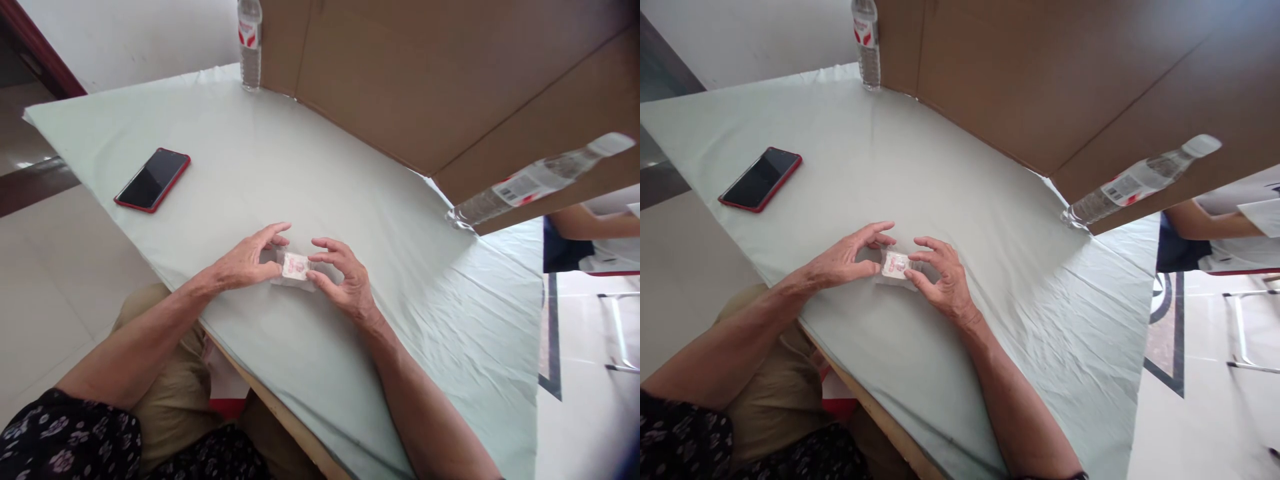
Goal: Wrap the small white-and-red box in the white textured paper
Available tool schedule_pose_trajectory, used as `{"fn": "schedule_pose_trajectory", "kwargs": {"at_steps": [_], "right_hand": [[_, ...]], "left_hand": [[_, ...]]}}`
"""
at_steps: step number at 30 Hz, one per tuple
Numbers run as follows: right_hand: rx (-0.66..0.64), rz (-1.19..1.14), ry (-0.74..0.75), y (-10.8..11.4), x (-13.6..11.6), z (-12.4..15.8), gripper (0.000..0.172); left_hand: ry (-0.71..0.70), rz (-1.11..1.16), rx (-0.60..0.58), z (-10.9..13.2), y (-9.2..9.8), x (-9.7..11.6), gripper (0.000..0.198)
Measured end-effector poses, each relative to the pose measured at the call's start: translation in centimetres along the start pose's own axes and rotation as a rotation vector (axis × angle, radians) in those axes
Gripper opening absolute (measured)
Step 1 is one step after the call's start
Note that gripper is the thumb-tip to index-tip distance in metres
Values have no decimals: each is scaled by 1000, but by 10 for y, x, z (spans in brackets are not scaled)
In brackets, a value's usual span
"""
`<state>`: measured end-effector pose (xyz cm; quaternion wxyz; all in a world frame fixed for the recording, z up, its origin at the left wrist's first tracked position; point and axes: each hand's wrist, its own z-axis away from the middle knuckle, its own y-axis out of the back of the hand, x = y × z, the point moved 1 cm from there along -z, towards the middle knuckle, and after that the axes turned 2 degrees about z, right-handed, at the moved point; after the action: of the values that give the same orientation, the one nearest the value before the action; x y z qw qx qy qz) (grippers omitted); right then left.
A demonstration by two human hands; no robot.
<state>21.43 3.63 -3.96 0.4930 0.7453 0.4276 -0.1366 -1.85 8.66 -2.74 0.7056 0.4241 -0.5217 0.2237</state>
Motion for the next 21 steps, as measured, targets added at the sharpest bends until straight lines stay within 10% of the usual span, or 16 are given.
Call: {"fn": "schedule_pose_trajectory", "kwargs": {"at_steps": [21], "right_hand": [[-66,370,147,-9,-14,-12,21]], "left_hand": [[-227,-236,8,-4,-24,-8,90]]}}
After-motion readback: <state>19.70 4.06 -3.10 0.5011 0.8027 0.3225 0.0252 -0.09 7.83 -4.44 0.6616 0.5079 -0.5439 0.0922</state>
